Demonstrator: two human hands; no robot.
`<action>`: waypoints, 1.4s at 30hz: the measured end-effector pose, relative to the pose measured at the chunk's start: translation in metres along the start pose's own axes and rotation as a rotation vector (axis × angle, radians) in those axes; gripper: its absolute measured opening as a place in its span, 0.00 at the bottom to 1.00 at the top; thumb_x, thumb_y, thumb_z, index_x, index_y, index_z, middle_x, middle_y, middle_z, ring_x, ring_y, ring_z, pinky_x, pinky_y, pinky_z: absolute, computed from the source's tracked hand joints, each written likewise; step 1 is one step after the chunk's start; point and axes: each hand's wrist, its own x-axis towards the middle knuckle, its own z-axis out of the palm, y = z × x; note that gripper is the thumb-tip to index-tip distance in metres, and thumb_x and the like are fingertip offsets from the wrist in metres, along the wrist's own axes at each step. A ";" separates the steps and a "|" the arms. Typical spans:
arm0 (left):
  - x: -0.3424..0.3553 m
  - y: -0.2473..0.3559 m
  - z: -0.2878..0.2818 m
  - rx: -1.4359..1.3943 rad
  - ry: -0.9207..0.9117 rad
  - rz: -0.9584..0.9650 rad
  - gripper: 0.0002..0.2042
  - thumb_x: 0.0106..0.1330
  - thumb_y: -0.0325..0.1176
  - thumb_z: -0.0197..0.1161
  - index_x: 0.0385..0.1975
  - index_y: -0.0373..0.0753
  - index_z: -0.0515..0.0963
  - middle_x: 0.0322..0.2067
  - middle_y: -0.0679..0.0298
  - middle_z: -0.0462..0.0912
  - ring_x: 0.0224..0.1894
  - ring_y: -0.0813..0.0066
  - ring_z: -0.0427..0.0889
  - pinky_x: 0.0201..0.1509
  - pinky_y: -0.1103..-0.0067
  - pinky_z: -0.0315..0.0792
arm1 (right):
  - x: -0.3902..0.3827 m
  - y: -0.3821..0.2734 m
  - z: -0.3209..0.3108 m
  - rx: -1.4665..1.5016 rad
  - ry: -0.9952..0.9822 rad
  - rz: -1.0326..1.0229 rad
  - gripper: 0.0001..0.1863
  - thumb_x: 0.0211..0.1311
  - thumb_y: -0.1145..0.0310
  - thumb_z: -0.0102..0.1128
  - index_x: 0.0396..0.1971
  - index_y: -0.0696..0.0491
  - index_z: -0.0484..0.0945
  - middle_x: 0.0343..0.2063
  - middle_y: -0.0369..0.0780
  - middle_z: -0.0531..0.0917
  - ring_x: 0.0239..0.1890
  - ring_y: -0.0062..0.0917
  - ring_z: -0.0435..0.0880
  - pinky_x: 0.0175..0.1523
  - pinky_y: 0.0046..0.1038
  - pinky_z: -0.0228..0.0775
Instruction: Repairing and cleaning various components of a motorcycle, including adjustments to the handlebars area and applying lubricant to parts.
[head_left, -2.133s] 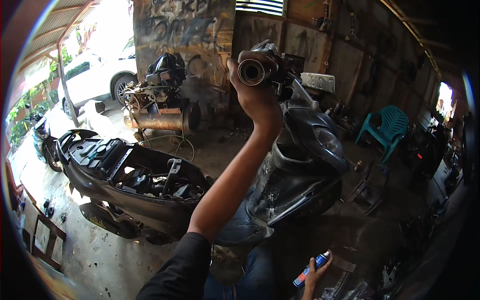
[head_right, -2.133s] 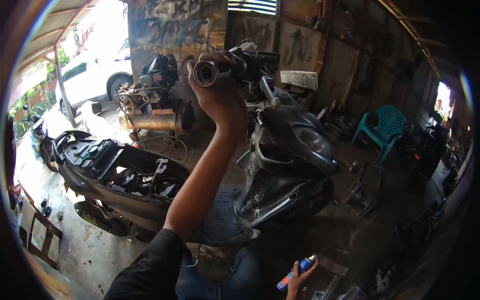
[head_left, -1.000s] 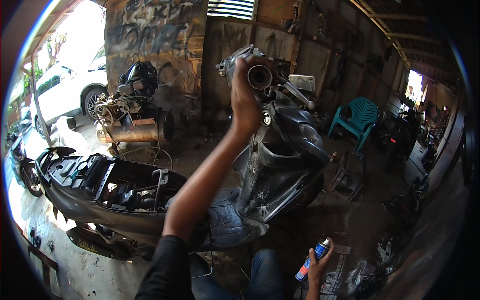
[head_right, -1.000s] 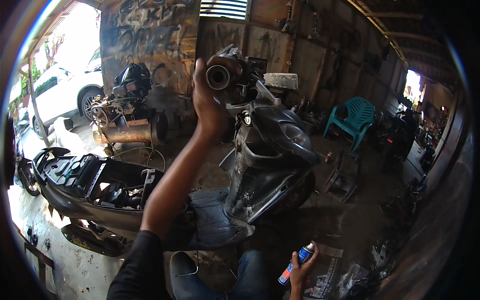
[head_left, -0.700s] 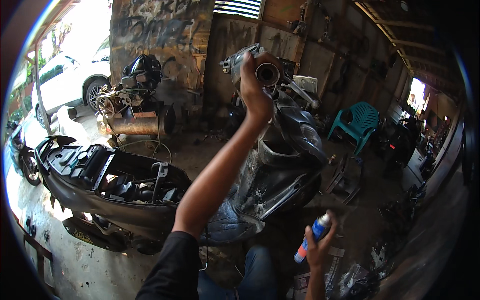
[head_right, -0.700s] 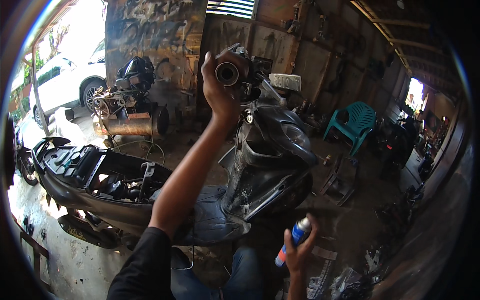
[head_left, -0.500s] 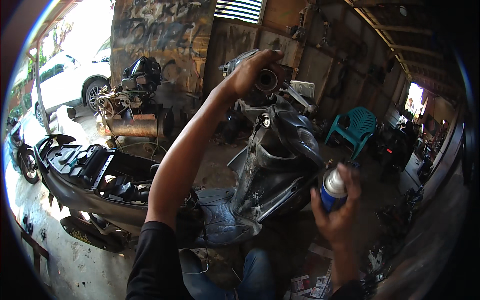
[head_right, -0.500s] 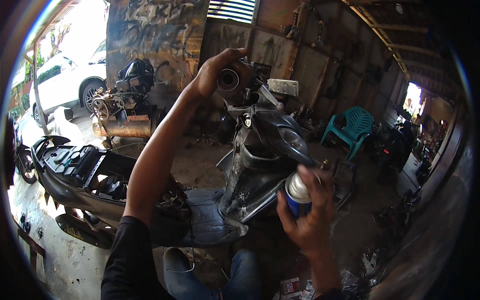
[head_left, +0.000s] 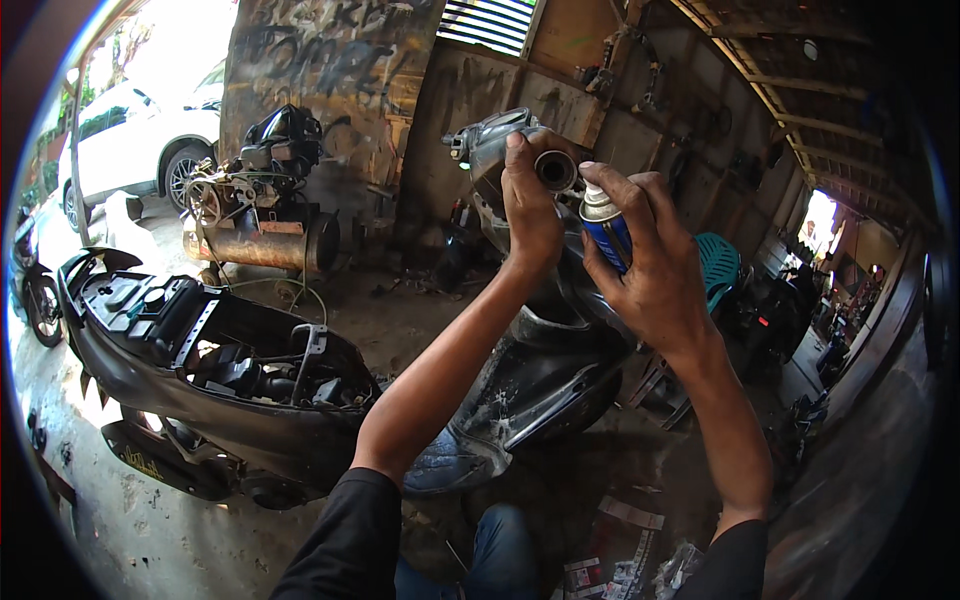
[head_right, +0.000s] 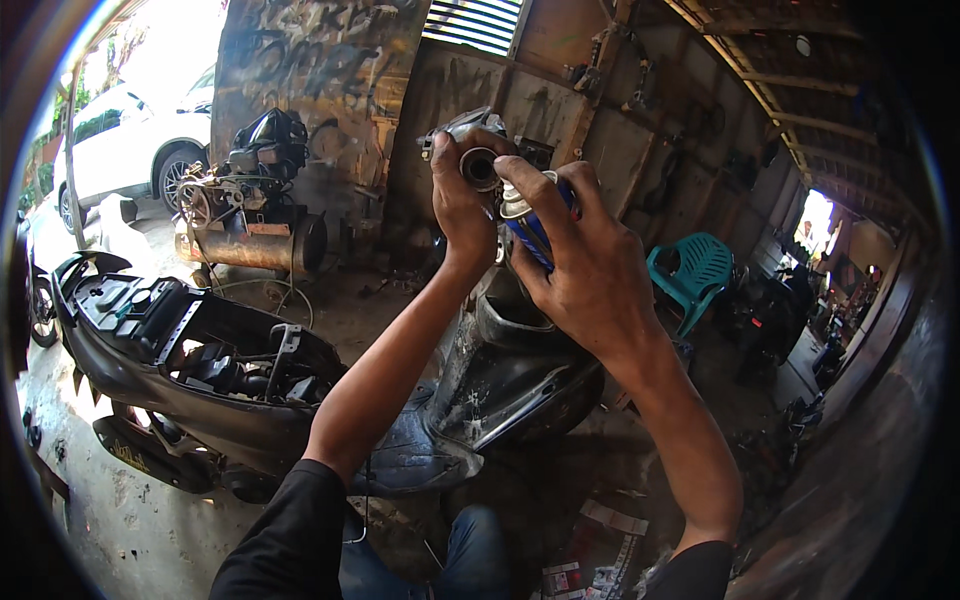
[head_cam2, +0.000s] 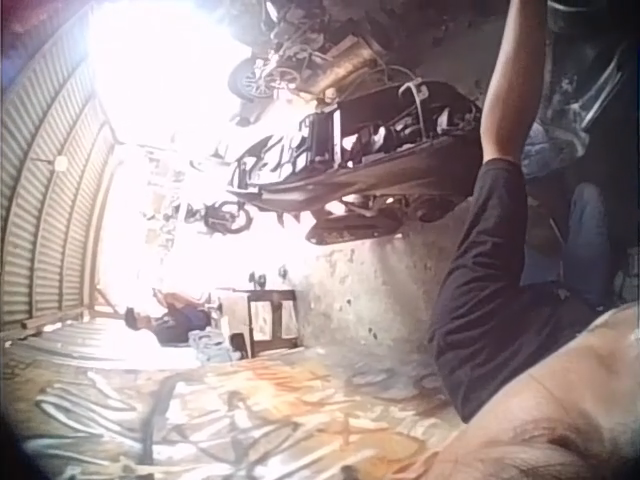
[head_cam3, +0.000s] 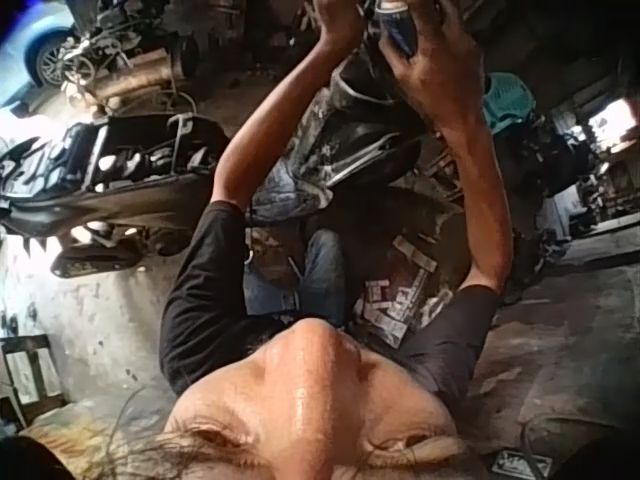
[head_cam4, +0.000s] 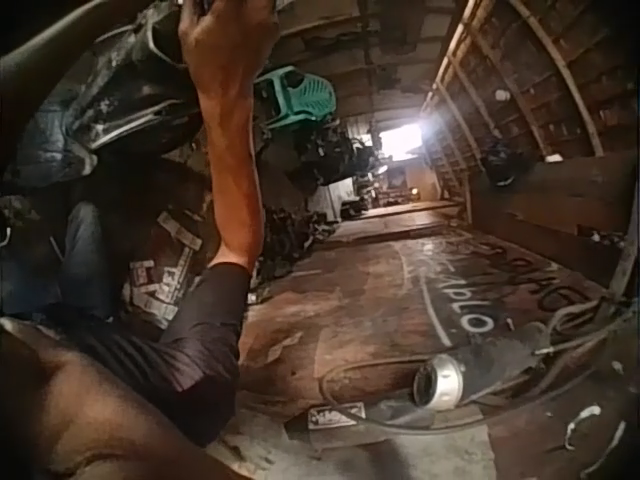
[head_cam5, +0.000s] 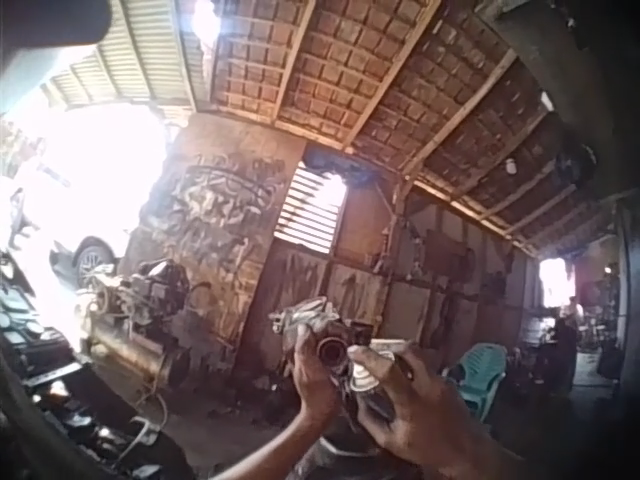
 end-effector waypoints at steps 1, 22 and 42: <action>0.005 0.000 -0.007 0.026 -0.061 -0.067 0.30 0.87 0.50 0.31 0.33 0.37 0.77 0.27 0.67 0.80 0.31 0.77 0.77 0.44 0.79 0.74 | 0.001 0.001 0.000 -0.001 -0.001 -0.006 0.37 0.58 0.79 0.72 0.68 0.46 0.72 0.50 0.43 0.79 0.46 0.40 0.87 0.47 0.38 0.83; 0.032 -0.012 -0.033 0.125 -0.240 -0.119 0.33 0.85 0.51 0.37 0.34 0.28 0.82 0.32 0.53 0.88 0.37 0.67 0.85 0.44 0.72 0.77 | 0.011 -0.005 0.001 -0.133 -0.087 0.038 0.39 0.60 0.73 0.74 0.70 0.41 0.68 0.50 0.45 0.76 0.46 0.46 0.89 0.45 0.46 0.88; 0.021 0.011 -0.028 0.163 -0.313 -0.133 0.37 0.86 0.57 0.29 0.33 0.33 0.81 0.31 0.64 0.81 0.36 0.77 0.79 0.45 0.79 0.72 | 0.013 -0.012 -0.002 -0.183 -0.150 0.085 0.39 0.59 0.73 0.74 0.70 0.38 0.67 0.50 0.48 0.77 0.45 0.49 0.90 0.45 0.47 0.88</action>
